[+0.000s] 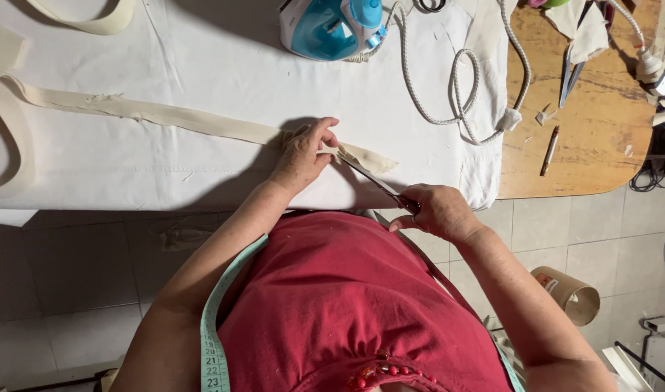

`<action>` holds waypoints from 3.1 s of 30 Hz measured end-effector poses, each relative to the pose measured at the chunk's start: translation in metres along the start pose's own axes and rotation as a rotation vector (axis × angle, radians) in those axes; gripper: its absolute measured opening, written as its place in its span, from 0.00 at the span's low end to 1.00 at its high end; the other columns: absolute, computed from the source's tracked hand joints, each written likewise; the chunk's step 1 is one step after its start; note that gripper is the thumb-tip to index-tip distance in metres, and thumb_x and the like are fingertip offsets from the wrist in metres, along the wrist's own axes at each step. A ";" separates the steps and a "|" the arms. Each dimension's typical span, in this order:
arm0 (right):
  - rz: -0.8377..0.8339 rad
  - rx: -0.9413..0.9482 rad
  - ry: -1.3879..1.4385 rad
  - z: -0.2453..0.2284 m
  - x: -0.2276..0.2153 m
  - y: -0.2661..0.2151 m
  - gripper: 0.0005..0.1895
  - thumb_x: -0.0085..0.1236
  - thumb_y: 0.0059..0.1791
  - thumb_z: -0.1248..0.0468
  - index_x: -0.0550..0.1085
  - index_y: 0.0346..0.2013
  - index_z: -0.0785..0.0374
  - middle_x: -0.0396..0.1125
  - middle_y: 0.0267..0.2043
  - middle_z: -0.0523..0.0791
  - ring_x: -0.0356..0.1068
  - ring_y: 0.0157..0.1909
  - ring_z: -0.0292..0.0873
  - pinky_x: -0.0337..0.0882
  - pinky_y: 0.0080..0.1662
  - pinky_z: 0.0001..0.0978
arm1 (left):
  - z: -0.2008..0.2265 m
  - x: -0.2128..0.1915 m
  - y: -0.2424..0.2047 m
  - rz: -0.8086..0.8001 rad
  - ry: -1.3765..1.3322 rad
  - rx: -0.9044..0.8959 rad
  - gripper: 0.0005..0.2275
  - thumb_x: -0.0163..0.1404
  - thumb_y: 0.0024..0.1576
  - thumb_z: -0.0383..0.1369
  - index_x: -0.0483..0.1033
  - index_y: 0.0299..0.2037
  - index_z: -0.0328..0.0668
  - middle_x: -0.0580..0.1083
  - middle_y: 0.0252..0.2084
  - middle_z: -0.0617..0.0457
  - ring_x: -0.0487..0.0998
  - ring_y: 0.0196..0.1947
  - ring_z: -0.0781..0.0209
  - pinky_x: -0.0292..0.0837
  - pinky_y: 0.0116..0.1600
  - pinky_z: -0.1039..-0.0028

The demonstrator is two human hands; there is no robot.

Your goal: Turning a sewn fabric tube inside out by bunching it onto a pair of scissors and pulling it through.

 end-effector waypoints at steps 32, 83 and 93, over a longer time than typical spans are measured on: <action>0.900 0.266 0.268 0.068 -0.063 -0.014 0.27 0.64 0.35 0.72 0.68 0.47 0.57 0.64 0.45 0.47 0.67 0.42 0.52 0.65 0.47 0.42 | -0.021 -0.081 -0.013 -0.124 0.611 0.038 0.13 0.54 0.47 0.45 0.70 0.30 0.46 0.71 0.25 0.52 0.75 0.27 0.51 0.68 0.33 0.64; 0.862 0.092 0.822 -0.015 -0.013 0.044 0.05 0.60 0.40 0.68 0.74 0.29 0.59 0.62 0.34 0.45 0.67 0.39 0.46 0.66 0.45 0.37 | 0.084 -0.028 0.005 0.157 0.491 0.765 0.06 0.52 0.49 0.41 0.68 0.30 0.58 0.62 0.26 0.64 0.69 0.21 0.65 0.68 0.25 0.78; 1.109 0.224 0.839 0.001 -0.006 0.006 0.04 0.55 0.45 0.67 0.71 0.34 0.60 0.61 0.36 0.46 0.67 0.40 0.45 0.67 0.44 0.33 | 0.053 -0.007 0.014 0.142 0.498 0.722 0.06 0.49 0.52 0.42 0.66 0.25 0.61 0.62 0.28 0.67 0.70 0.23 0.67 0.69 0.27 0.80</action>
Point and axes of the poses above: each hand's wrist, its own y-axis towards the middle knuckle, its own x-axis out of the palm, z = x × y, the point moved 10 cm from there along y, towards the middle knuckle
